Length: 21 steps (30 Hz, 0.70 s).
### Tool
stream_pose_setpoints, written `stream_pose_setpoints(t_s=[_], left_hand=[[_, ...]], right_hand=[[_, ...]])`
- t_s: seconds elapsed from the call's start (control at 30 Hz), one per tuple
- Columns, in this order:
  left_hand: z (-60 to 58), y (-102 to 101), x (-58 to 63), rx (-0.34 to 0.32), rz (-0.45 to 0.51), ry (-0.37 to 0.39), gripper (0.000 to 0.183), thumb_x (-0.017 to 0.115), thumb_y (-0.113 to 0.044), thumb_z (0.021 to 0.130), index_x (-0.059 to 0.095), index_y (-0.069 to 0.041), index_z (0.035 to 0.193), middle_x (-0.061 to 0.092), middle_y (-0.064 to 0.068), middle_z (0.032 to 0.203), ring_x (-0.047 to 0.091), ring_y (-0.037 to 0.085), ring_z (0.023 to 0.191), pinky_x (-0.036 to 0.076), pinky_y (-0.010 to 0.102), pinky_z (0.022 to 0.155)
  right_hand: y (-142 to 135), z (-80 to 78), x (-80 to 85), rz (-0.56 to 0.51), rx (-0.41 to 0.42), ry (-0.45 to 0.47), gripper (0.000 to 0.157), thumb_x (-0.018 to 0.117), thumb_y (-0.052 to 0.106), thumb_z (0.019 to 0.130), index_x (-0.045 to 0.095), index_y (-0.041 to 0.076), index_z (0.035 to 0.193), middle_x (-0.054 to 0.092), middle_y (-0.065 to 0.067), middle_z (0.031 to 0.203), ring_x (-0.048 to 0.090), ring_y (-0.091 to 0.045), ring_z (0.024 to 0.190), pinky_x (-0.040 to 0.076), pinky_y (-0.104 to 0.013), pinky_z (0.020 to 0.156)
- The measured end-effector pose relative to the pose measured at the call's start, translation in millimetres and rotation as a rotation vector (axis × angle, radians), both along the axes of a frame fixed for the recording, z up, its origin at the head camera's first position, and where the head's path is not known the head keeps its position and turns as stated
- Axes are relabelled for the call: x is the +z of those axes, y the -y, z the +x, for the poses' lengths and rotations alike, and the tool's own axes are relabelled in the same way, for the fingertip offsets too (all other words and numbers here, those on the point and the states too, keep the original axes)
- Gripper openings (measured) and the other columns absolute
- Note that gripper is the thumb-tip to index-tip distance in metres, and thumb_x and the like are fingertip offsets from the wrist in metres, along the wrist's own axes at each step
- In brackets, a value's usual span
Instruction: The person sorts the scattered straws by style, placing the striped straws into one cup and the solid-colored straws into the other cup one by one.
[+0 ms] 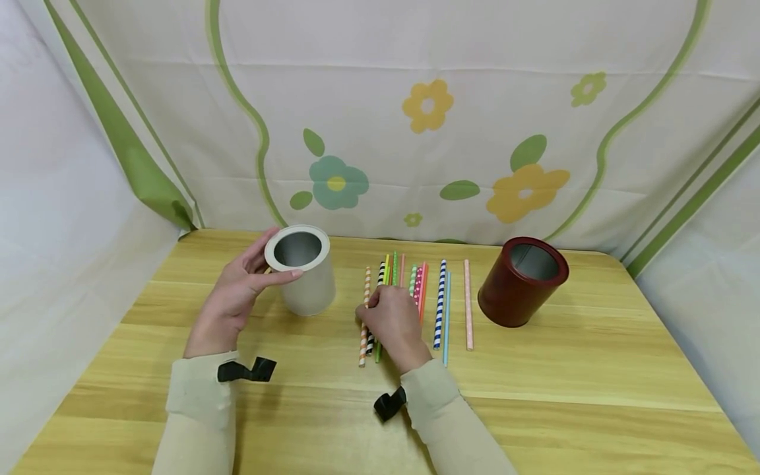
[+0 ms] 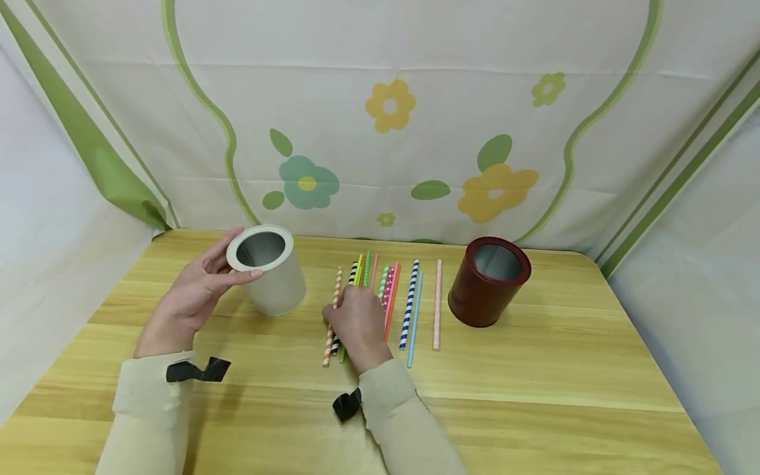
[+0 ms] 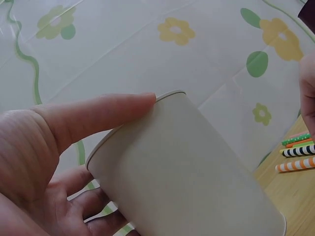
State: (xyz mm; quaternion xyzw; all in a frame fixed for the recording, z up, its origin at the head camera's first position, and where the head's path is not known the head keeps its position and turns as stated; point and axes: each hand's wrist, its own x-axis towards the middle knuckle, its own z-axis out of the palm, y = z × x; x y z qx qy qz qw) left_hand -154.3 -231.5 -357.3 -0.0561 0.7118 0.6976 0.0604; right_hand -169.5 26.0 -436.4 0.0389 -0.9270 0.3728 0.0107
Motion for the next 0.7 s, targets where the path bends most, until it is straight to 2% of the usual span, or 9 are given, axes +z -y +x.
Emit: stream_pose_setpoints(t_s=[0.23,0.4,0.7], left_hand=[[-0.1,-0.6,-0.6,0.003,0.008,0.001,0.097,0.084,-0.010,0.094,0.031,-0.039,0.169,0.031,-0.007,0.178,0.033,0.021,0.159,0.019,0.050,0.133],[0.3,-1.0,0.2,0.006,0.004,0.002,0.096,0.084,-0.010,0.094,0.031,-0.039,0.169,0.029,-0.008,0.178,0.031,0.022,0.160,0.018,0.050,0.134],[0.7,-0.1,-0.1,0.001,0.005,0.004,0.096,0.084,-0.011,0.094,0.032,-0.039,0.169,0.028,-0.010,0.179,0.030,0.023,0.161,0.017,0.051,0.134]], right_hand=[[0.8,-0.3,-1.9,0.056,0.003,-0.017,0.029,0.083,0.021,0.086,0.064,0.015,0.065,0.062,0.002,0.060,0.055,-0.012,0.053,0.044,-0.027,0.048],[-0.2,-0.6,-2.3,0.051,0.004,-0.009,0.032,0.083,0.024,0.088,0.064,0.016,0.063,0.061,0.002,0.057,0.054,-0.011,0.050,0.043,-0.027,0.045],[-5.4,-3.3,2.0,-0.057,-0.048,0.067,0.024,0.081,0.029,0.089,0.072,0.017,0.071,0.068,0.002,0.068,0.060,-0.014,0.057,0.047,-0.029,0.052]])
